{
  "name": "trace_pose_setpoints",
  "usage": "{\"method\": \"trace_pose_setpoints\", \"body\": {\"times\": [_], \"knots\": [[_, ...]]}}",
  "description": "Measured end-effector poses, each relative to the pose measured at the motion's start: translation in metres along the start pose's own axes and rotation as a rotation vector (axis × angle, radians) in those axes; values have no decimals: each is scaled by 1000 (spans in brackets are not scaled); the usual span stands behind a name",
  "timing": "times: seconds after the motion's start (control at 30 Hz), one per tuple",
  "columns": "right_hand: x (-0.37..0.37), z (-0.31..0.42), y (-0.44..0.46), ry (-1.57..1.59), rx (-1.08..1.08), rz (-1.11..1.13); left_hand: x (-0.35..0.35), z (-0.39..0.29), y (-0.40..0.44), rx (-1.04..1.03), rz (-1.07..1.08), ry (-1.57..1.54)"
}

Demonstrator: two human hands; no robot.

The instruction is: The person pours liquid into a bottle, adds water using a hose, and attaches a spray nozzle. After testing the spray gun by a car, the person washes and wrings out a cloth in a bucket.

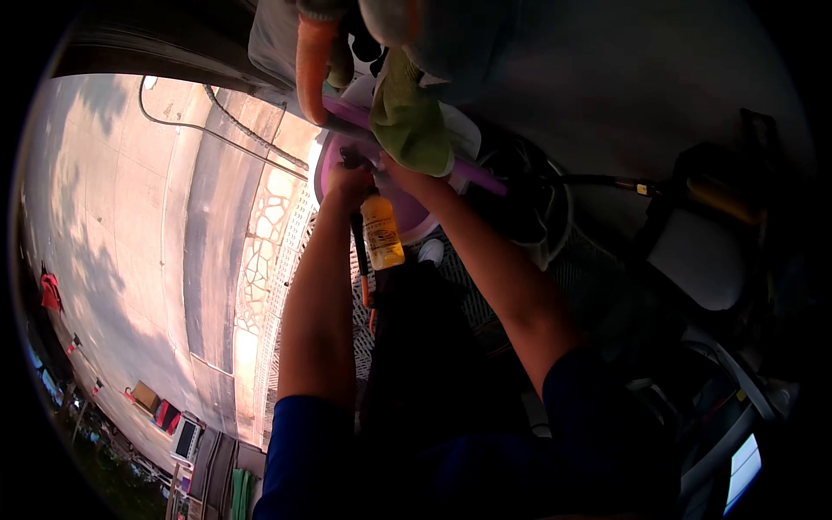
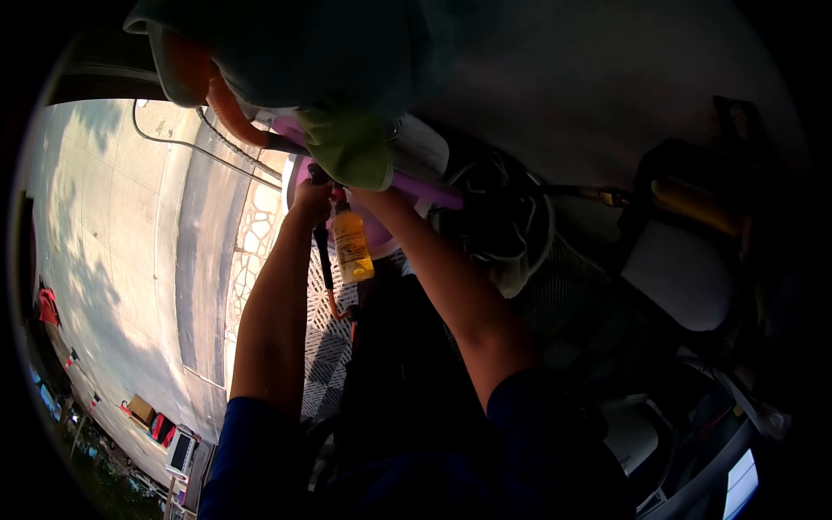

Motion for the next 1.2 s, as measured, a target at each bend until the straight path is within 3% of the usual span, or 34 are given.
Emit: {"method": "trace_pose_setpoints", "body": {"times": [0.13, 0.23, 0.27, 0.33, 0.43, 0.63, 0.77, 0.83, 0.93, 1.03, 1.2], "knots": [[-2, 6, 0, 131, 121, -133, 3, -14, -17, 29, -30, -17], [-37, -16, -4, 453, -170, 242, 6, -20, -23, 3, -33, 128], [-21, -3, -5, 254, 19, 23, 5, -21, -25, -1, -28, 130], [-4, 17, -10, 48, 207, -200, 8, -20, -22, -38, -52, 37], [9, 14, -7, 271, 131, -237, 12, -14, -11, -116, -96, -93], [-2, 2, -5, 451, -31, -109, 20, 5, 9, -108, -99, -95], [-4, 2, -9, 375, -2, -273, 21, 2, 4, -139, -112, -164], [7, 6, -11, 395, 7, -315, 20, 11, 0, 1, -114, -189], [-2, 1, -11, 294, -80, -152, 23, 10, 1, -1, -135, -121], [8, 2, -10, 396, -86, -197, 21, 9, 1, 9, -125, -95], [28, 5, -13, 341, -26, -394, 21, 7, -2, 3, -119, -83]]}}
Point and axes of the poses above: each hand's wrist, its own y-axis towards the middle knuckle, its own x-axis out of the back of the hand, z = x × y, the point moved 10 cm from there along y, towards the middle knuckle, and after that the axes turned 10 degrees about -x, right-handed, at the moved point
